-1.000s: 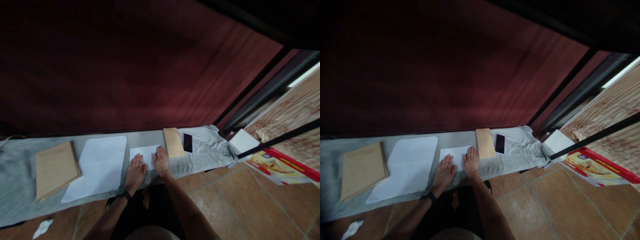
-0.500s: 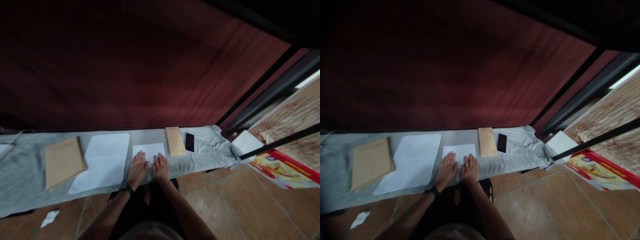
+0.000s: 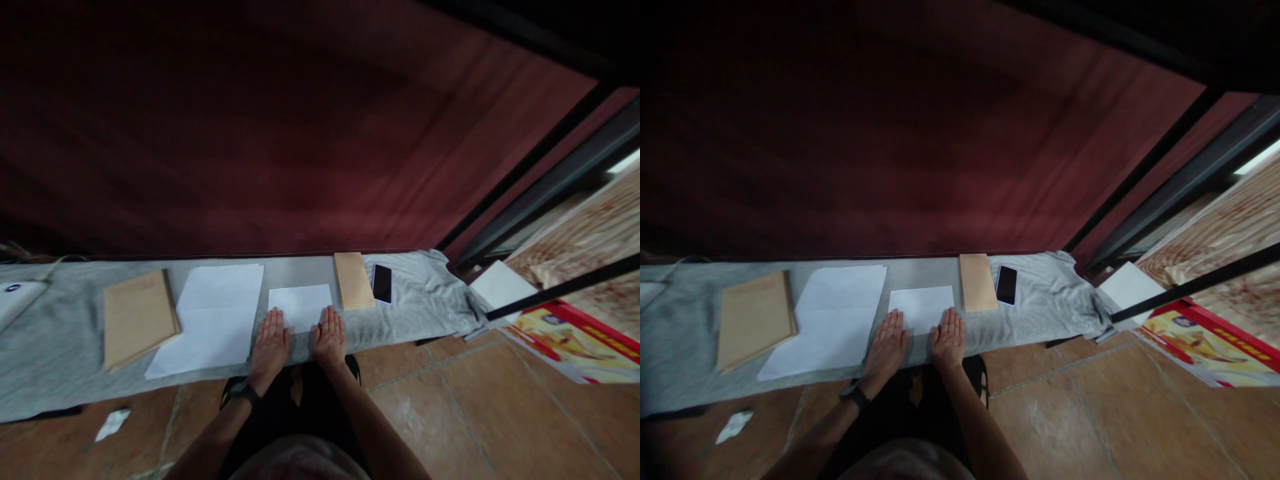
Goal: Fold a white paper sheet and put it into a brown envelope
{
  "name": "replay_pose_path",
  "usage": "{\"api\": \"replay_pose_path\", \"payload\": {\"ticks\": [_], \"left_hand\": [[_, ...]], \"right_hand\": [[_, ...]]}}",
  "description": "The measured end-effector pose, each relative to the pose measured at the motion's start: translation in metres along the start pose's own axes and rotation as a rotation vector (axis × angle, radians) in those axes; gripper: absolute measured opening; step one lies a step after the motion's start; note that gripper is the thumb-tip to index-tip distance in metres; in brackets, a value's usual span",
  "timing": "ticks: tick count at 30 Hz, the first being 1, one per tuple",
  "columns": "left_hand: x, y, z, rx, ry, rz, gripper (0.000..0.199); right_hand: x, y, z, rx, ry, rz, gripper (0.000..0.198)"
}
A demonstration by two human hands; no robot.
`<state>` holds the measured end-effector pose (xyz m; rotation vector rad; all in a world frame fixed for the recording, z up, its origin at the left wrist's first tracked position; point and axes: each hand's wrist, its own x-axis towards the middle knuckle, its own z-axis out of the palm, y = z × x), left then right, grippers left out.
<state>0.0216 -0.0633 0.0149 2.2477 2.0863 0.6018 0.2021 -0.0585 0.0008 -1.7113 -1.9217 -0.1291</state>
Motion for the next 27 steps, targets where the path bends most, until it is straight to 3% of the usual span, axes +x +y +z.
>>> {"api": "replay_pose_path", "payload": {"ticks": [3,8,12,20,27], "left_hand": [[-0.008,0.003,-0.005,-0.019,-0.015,0.089,0.059],[-0.019,0.028,-0.006,-0.011,-0.097,0.333,0.055],[-0.024,0.031,-0.004,0.033,-0.051,0.289,0.059],[-0.041,-0.003,-0.005,0.053,0.056,0.206,0.069],[-0.048,-0.008,-0.005,0.033,0.066,0.152,0.072]], "right_hand": [[0.0,-0.001,0.001,0.0,0.006,0.011,0.058],[-0.001,-0.001,0.001,0.008,-0.016,0.02,0.058],[0.0,-0.001,0.001,0.003,0.002,0.006,0.057],[-0.007,0.011,-0.009,-0.063,-0.025,-0.017,0.059],[-0.016,0.027,-0.023,-0.131,-0.024,-0.058,0.061]]}}
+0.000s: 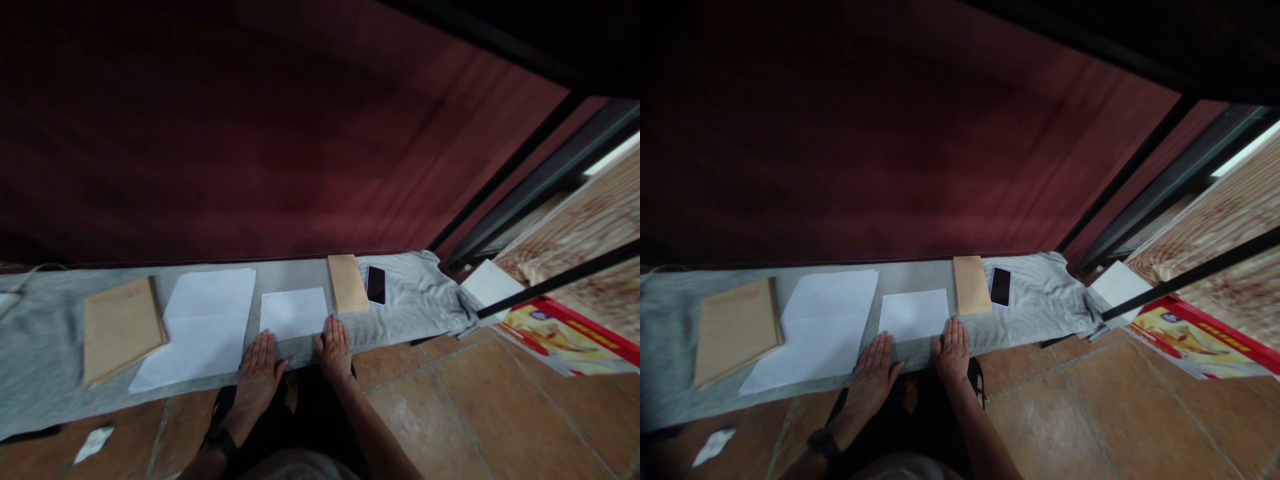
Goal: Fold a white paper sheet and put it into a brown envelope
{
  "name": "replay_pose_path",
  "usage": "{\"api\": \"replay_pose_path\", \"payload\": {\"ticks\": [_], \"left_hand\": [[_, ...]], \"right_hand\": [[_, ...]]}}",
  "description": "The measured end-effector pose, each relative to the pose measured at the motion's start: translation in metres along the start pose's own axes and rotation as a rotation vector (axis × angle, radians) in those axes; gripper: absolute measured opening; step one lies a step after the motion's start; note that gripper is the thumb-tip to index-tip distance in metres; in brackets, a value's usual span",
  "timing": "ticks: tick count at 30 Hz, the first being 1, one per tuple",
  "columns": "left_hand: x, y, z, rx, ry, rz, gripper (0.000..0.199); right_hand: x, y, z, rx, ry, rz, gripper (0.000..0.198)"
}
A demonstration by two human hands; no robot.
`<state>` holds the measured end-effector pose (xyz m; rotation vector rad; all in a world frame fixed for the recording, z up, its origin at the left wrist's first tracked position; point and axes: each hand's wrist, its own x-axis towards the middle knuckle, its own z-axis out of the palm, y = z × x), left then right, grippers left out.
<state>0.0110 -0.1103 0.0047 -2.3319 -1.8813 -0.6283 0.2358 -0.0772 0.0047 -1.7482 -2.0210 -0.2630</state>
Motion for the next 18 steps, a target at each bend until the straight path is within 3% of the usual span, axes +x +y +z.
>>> {"api": "replay_pose_path", "payload": {"ticks": [4,9,11,18], "left_hand": [[0.003,0.002,-0.004,0.006,-0.026,0.009,0.069],[0.005,0.002,-0.012,-0.032,-0.08,0.027,0.058],[0.005,0.002,-0.012,-0.03,-0.087,0.026,0.057],[0.005,0.003,-0.011,0.006,-0.08,0.023,0.066]], "right_hand": [[0.003,-0.014,-0.01,0.056,-0.031,-0.029,0.059],[0.006,-0.053,-0.015,0.224,-0.176,-0.208,0.052],[0.005,-0.06,-0.013,0.246,-0.185,-0.212,0.052],[-0.004,-0.029,-0.014,0.159,-0.13,-0.078,0.054]]}}
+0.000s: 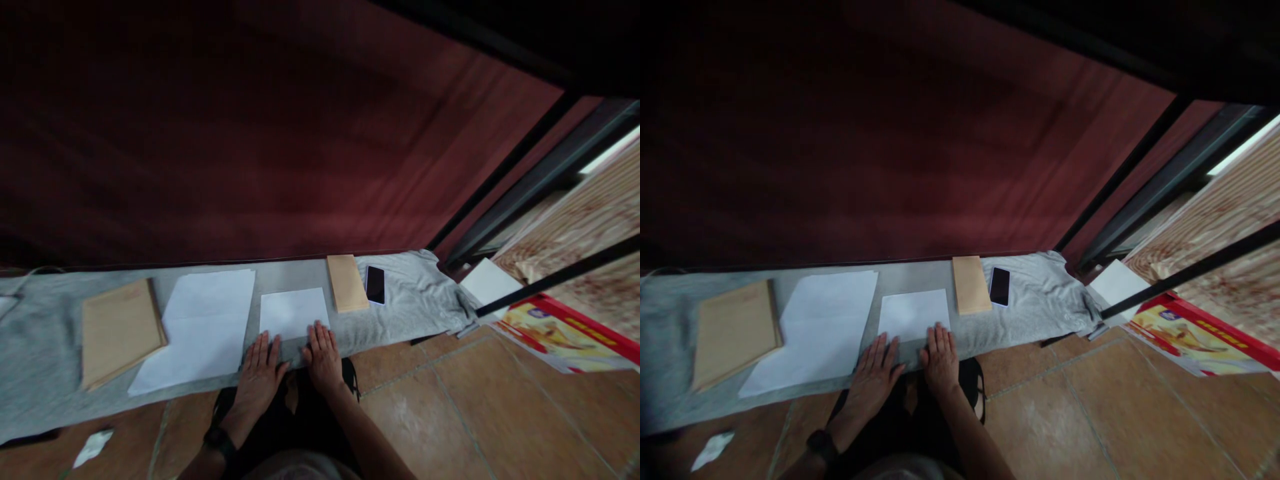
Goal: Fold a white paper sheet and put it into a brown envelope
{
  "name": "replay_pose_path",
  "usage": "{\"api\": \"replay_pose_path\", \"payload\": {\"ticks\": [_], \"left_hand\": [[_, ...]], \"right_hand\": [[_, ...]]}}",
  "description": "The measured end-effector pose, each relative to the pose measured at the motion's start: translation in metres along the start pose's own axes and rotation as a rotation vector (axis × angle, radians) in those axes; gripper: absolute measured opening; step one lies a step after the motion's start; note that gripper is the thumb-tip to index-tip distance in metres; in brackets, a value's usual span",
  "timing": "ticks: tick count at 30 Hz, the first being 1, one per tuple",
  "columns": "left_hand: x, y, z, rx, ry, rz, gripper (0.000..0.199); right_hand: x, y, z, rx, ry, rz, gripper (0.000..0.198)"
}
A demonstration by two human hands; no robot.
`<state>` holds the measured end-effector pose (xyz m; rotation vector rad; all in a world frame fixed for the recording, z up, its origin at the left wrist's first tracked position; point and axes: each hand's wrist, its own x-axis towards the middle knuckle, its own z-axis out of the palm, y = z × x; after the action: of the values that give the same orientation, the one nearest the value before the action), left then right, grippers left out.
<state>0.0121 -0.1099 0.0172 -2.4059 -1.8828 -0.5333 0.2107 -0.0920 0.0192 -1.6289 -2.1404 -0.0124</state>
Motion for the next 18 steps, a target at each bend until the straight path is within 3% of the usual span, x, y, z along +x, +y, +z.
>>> {"api": "replay_pose_path", "payload": {"ticks": [7,9,13,18], "left_hand": [[0.004,-0.005,-0.002,-0.192,0.01,-0.083,0.058],[0.01,-0.009,0.0,-0.375,0.02,-0.216,0.053],[0.031,-0.015,0.003,-0.809,0.098,-0.614,0.049],[0.054,-0.019,0.001,-0.946,0.143,-0.815,0.053]], "right_hand": [[-0.007,0.022,-0.008,-0.033,0.027,0.056,0.054],[-0.007,0.022,-0.006,-0.037,0.039,0.063,0.054],[-0.007,0.02,-0.001,-0.038,0.058,0.071,0.053],[-0.009,0.021,0.003,-0.043,0.094,0.059,0.054]]}}
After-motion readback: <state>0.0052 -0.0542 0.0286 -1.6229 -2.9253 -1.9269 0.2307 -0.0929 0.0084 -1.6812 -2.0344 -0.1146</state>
